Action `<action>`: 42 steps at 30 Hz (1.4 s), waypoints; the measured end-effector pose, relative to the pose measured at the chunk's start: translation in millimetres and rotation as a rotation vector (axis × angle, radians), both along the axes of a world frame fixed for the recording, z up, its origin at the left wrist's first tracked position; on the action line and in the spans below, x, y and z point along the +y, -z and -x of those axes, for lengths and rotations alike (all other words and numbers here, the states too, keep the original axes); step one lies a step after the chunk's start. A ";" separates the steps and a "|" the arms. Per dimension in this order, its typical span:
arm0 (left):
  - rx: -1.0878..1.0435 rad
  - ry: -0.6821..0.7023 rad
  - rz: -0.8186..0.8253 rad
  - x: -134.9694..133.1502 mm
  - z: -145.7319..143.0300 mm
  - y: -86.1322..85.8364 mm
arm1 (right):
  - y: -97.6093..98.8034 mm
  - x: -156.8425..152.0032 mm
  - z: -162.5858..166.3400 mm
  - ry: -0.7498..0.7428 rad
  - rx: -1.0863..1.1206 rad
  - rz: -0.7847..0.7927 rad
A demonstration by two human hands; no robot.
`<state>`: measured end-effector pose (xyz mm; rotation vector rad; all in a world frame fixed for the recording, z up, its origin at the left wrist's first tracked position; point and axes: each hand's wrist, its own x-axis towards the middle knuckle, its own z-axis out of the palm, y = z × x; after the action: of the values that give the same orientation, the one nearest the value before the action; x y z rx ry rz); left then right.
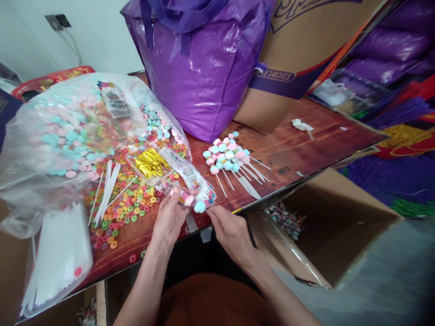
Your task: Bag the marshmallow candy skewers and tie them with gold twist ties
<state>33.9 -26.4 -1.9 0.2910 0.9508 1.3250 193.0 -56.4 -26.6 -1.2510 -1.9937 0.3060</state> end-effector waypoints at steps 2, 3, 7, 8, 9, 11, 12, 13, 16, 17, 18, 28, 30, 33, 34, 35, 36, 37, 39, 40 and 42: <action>-0.003 -0.013 0.004 -1.1 -3.5 -0.3 | 0.9 -1.7 3.8 -0.020 -0.017 -0.052; -0.004 -0.022 0.004 -1.6 -5.4 -0.5 | 0.8 -3.1 6.4 -0.029 -0.027 -0.073; -0.003 -0.026 0.017 -2.6 -8.2 -0.7 | 0.1 -10.5 18.8 -0.033 -0.015 -0.126; -0.003 -0.023 0.022 -2.3 -7.3 -0.7 | 0.0 -12.5 21.5 -0.031 0.001 -0.128; -0.002 -0.028 0.024 -1.7 -6.3 -0.6 | 0.1 -14.5 23.8 -0.029 0.013 -0.130; -0.005 -0.065 0.015 -0.2 -4.8 -0.1 | 0.5 -18.4 27.5 -0.023 0.014 -0.138; -0.006 -0.091 0.002 0.3 -4.9 0.2 | 0.8 -20.2 29.1 -0.017 0.003 -0.149; -0.003 -0.118 -0.013 0.6 -5.8 0.7 | 1.2 -21.8 30.5 -0.008 -0.009 -0.170; 0.018 -0.160 -0.052 -0.3 -10.9 3.1 | 2.7 -24.9 33.8 0.005 -0.036 -0.246; 0.026 -0.163 -0.058 -1.1 -12.5 4.3 | 3.2 -25.1 34.5 0.000 -0.044 -0.266; 0.031 -0.164 -0.059 -1.8 -13.6 5.4 | 3.5 -24.7 34.8 -0.010 -0.053 -0.278; -0.011 0.042 -0.061 -6.5 -15.1 7.1 | 6.3 -4.8 29.2 -0.011 -0.030 -0.243; -0.040 0.065 -0.076 -8.9 -18.9 7.8 | 6.7 -1.8 32.9 0.043 0.042 -0.193; -0.060 0.090 -0.081 -10.8 -19.5 9.3 | 5.2 -0.2 38.2 0.092 0.124 -0.115; -0.063 0.103 -0.078 -10.3 -17.5 9.5 | 4.2 -0.3 38.8 0.090 0.143 -0.081; -0.065 0.119 -0.073 -9.3 -14.6 9.4 | 3.2 -0.8 38.4 0.085 0.162 -0.050; -0.065 0.126 -0.066 -7.9 -11.0 9.0 | 2.2 -1.4 37.3 0.080 0.179 -0.029; -0.058 0.118 -0.056 -6.2 -7.2 8.6 | 1.6 -2.0 35.6 0.077 0.193 -0.022; -0.029 0.071 -0.031 -2.8 -0.3 7.6 | 1.4 -3.1 31.2 0.070 0.200 -0.032; -0.010 0.044 -0.017 -1.5 2.2 7.3 | 1.9 -3.4 29.1 0.065 0.197 -0.036; 0.016 0.015 0.005 -0.2 5.0 7.2 | 3.5 -3.4 25.4 0.040 0.182 -0.027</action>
<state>29.0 -26.6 -9.1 0.3045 0.9636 1.3080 167.6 -59.8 -30.1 -1.2001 -1.8107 0.3588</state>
